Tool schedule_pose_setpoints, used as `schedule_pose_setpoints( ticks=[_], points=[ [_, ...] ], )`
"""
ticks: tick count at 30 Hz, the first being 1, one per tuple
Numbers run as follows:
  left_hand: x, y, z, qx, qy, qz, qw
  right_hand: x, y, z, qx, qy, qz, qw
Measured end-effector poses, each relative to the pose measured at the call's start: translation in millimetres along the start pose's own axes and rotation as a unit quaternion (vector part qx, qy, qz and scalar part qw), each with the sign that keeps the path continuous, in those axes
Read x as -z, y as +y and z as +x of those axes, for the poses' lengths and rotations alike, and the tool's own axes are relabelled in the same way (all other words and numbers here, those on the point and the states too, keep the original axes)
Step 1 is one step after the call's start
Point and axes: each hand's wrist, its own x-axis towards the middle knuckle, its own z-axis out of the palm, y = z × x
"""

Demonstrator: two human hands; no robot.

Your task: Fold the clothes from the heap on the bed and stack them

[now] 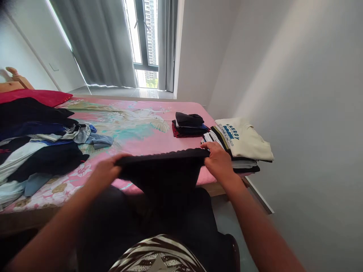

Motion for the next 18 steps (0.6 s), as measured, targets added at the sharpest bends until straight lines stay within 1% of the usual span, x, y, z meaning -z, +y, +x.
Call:
schedule_pose_setpoints(
  ticks=[1,2,4,6,8,11,13,14,15,16,18],
  points=[
    [24,0,10,0.017,-0.001,0.016,1.000,3,9,8,-0.009,-0.011,-0.011,1.000],
    [46,3,18,0.011,-0.004,0.037,0.999,6,14,16,-0.010,-0.020,-0.015,1.000],
    [80,14,30,-0.019,-0.009,0.093,0.995,15,11,31,0.006,-0.032,-0.019,0.999],
    [104,29,40,-0.042,0.004,0.141,0.989,29,-5,46,0.023,-0.043,-0.017,0.999],
    [122,46,49,-0.037,0.022,0.133,0.990,46,-25,62,0.028,-0.060,0.015,0.998],
    [145,68,57,-0.029,0.028,0.032,0.999,72,-50,84,0.028,-0.078,0.131,0.988],
    [154,78,57,-0.048,0.017,-0.029,0.998,83,-60,94,0.037,-0.069,0.200,0.977],
    [157,80,56,-0.067,0.004,-0.046,0.997,86,-64,97,0.043,-0.063,0.219,0.973],
    [157,81,55,-0.087,-0.015,-0.046,0.995,88,-67,100,0.047,-0.059,0.228,0.971],
    [156,80,54,-0.104,-0.035,-0.024,0.994,87,-70,101,0.049,-0.058,0.229,0.970],
    [148,77,52,-0.126,-0.058,0.079,0.987,84,-74,104,0.053,-0.065,0.216,0.973]
  ],
)
